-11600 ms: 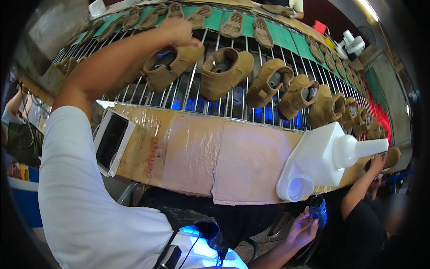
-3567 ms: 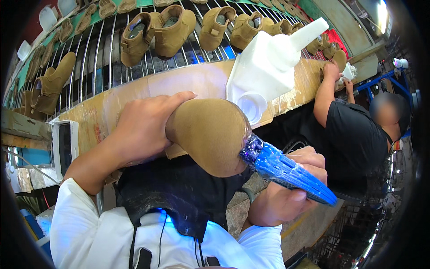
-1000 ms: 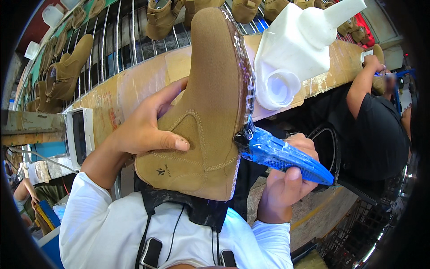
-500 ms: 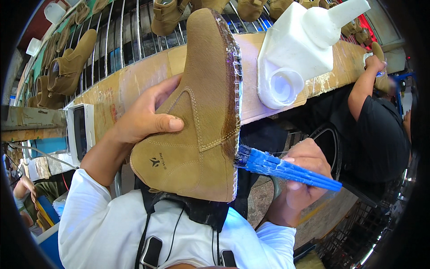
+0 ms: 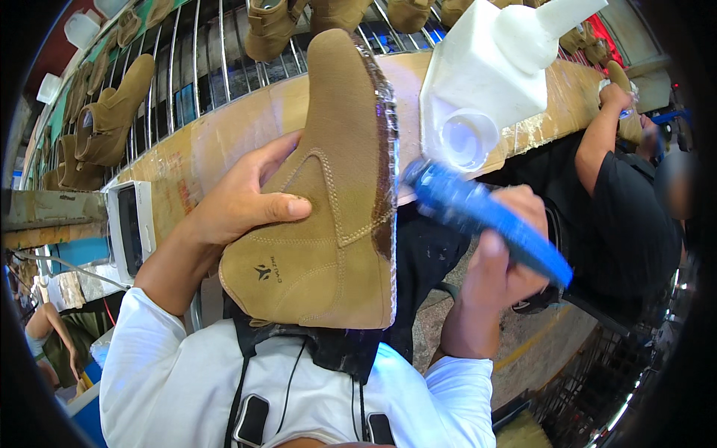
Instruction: The person applies adhesive to the lower edge of the upper and the perimeter of the sole of a tan boot using a brush, dipping the brush into a container on the workbench, and then places the boot onto a conveyor belt.
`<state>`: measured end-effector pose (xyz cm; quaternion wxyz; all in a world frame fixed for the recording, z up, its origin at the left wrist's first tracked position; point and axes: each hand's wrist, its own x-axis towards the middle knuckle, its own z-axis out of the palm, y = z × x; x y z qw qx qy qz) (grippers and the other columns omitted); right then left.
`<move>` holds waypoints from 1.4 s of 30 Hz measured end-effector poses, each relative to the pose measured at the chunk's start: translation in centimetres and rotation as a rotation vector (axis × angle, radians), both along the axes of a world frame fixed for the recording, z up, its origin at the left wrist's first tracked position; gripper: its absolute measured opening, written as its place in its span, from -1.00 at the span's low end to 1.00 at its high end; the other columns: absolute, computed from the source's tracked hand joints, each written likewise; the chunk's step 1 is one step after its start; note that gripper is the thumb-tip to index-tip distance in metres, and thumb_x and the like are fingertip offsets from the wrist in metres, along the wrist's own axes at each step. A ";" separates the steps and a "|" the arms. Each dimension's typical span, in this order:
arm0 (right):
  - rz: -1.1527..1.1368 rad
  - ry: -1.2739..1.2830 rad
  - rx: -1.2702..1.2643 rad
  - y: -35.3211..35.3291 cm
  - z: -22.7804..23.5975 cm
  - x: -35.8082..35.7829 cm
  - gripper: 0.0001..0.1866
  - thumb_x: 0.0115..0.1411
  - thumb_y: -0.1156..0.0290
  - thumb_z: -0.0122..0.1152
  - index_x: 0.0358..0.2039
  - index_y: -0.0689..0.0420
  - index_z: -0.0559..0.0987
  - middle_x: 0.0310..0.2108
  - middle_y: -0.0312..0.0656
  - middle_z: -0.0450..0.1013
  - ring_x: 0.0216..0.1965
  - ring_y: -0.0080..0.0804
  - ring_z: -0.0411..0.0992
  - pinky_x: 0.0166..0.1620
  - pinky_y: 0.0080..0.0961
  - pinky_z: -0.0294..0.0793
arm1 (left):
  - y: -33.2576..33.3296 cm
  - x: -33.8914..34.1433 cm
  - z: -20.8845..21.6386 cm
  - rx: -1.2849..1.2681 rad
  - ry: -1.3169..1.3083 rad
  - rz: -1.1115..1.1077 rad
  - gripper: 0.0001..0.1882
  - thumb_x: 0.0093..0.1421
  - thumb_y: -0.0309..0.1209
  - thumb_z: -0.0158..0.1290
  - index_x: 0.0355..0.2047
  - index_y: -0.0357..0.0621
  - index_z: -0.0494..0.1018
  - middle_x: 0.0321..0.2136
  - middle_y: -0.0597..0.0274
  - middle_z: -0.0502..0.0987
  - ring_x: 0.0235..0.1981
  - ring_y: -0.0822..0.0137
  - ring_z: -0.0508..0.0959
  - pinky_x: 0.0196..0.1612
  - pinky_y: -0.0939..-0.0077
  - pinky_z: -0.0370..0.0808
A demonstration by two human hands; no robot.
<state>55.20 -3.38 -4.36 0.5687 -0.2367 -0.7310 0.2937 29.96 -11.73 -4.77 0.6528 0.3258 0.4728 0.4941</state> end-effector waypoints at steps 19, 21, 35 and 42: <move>-0.230 -0.029 -0.600 3.4 -5.7 4.1 -0.88 0.09 0.54 0.22 -0.36 0.31 0.52 -0.44 -0.25 0.45 -0.40 -0.55 0.41 -0.28 -0.56 0.39 | -0.1 -1.1 -1.4 -0.129 -0.042 0.135 -0.08 -0.06 -0.21 0.26 0.21 -0.40 0.07 0.04 0.00 0.36 0.00 0.30 0.45 0.06 0.49 0.39; -0.034 0.204 -0.755 2.8 -5.9 3.5 -0.80 0.09 0.49 0.21 -0.31 0.34 0.50 -0.39 -0.16 0.46 -0.37 -0.47 0.42 -0.23 -0.52 0.40 | 0.2 -0.6 -1.3 -0.132 -0.065 0.147 -0.09 -0.05 -0.22 0.25 0.21 -0.39 0.07 0.04 -0.01 0.36 0.00 0.29 0.46 0.05 0.49 0.40; 0.219 0.096 -0.500 -0.6 -0.6 0.1 -0.78 -0.05 0.45 0.27 -0.43 0.35 0.56 -0.45 -0.11 0.47 -0.45 -0.49 0.37 -0.35 -0.61 0.30 | 0.1 -0.7 -1.6 -0.100 -0.100 0.084 -0.13 -0.02 -0.23 0.25 0.19 -0.40 0.09 0.01 0.00 0.38 -0.04 0.31 0.48 0.00 0.49 0.44; 0.193 0.138 -0.532 -1.2 0.4 1.4 -0.75 -0.10 0.40 0.29 -0.46 0.34 0.55 -0.46 -0.08 0.47 -0.46 -0.41 0.36 -0.36 -0.53 0.30 | -0.1 -1.0 -2.1 -0.107 -0.131 0.122 -0.13 0.00 -0.23 0.22 0.20 -0.39 0.07 0.00 -0.01 0.39 -0.06 0.30 0.50 -0.02 0.48 0.46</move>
